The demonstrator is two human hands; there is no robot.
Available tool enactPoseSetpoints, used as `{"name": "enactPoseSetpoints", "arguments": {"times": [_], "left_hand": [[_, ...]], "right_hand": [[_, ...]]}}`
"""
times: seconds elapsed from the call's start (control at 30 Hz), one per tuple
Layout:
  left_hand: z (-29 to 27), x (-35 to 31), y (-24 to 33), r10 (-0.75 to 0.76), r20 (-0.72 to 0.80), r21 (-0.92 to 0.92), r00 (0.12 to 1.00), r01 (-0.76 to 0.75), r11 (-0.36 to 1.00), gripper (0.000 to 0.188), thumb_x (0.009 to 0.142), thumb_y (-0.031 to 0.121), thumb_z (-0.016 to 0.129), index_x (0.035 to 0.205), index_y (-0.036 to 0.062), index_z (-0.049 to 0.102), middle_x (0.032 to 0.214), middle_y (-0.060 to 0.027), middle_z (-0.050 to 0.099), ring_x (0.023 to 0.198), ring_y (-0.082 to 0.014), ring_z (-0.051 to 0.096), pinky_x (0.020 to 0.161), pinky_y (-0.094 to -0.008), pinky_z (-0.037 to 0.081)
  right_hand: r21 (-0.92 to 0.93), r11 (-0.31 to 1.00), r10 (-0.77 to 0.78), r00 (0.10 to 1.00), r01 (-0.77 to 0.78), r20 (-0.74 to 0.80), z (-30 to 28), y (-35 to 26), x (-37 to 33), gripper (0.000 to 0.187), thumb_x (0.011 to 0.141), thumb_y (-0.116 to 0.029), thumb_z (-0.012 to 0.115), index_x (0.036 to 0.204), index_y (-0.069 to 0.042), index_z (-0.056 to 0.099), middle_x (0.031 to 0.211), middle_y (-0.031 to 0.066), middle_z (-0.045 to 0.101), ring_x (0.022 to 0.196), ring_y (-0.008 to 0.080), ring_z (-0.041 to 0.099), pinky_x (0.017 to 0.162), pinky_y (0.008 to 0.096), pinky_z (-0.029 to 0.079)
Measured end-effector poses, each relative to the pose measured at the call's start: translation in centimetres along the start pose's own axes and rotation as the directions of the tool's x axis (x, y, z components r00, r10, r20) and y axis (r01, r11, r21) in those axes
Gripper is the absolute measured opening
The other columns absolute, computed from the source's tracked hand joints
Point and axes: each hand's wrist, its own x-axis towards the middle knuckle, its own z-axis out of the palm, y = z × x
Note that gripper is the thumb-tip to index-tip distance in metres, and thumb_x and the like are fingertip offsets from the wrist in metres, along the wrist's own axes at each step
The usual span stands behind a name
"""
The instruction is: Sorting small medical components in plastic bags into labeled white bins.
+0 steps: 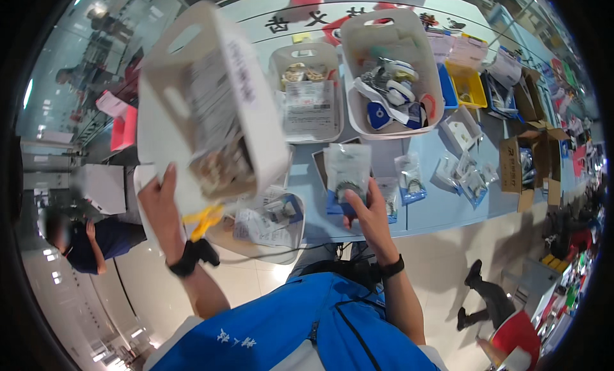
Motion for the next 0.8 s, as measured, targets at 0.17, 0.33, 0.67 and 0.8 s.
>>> {"name": "enactPoseSetpoints", "arguments": {"times": [0.17, 0.33, 0.67, 0.8], "left_hand": [[-4.7, -5.2, -1.7, -0.204, 0.016, 0.018, 0.979, 0.204, 0.979, 0.049, 0.099, 0.027, 0.073, 0.072, -0.0092, 0.054, 0.059, 0.0028, 0.041, 0.062, -0.0066, 0.032, 0.053, -0.0317, 0.025], [-5.8, -8.1, -1.5, -0.381, -0.014, 0.021, 0.925, 0.381, 0.924, 0.05, 0.099, 0.023, 0.073, 0.064, -0.0053, 0.049, 0.058, 0.0039, 0.04, 0.06, -0.0059, 0.031, 0.052, -0.0308, 0.024], [-6.2, -9.4, -3.2, -0.353, -0.039, -0.008, 0.935, 0.353, 0.936, 0.05, 0.1, 0.023, 0.071, 0.063, -0.0022, 0.048, 0.054, 0.0047, 0.037, 0.057, -0.0054, 0.027, 0.053, -0.0296, 0.02], [-6.7, -9.4, -3.5, -0.343, -0.058, 0.01, 0.937, 0.344, 0.939, 0.048, 0.101, 0.022, 0.069, 0.065, -0.0036, 0.051, 0.055, 0.0045, 0.04, 0.058, -0.0048, 0.029, 0.053, -0.0286, 0.022]], "right_hand": [[-0.008, 0.998, 0.068, 0.994, -0.068, 0.081, 0.8, -0.6, 2.9, 0.032, 0.101, -0.019, 0.069, 0.126, -0.001, 0.059, 0.099, 0.0063, 0.066, 0.059, 0.013, 0.059, 0.049, 0.0273, 0.047], [-0.04, 0.99, 0.141, 0.985, -0.138, 0.104, 1.7, 0.6, 4.9, 0.032, 0.1, -0.021, 0.07, 0.125, -0.002, 0.061, 0.097, 0.0056, 0.066, 0.06, 0.012, 0.059, 0.049, 0.0263, 0.047], [0.036, 0.994, 0.098, 0.988, -0.103, 0.123, 5.4, -1.9, 9.9, 0.029, 0.1, -0.023, 0.072, 0.118, -0.001, 0.065, 0.094, 0.0027, 0.066, 0.065, 0.0092, 0.061, 0.058, 0.0242, 0.053], [0.06, 0.99, 0.118, 0.984, -0.126, 0.131, 6.0, -1.9, 10.1, 0.034, 0.099, -0.024, 0.073, 0.121, 0.0, 0.065, 0.098, 0.0038, 0.068, 0.067, 0.0097, 0.063, 0.063, 0.0251, 0.055]]}}
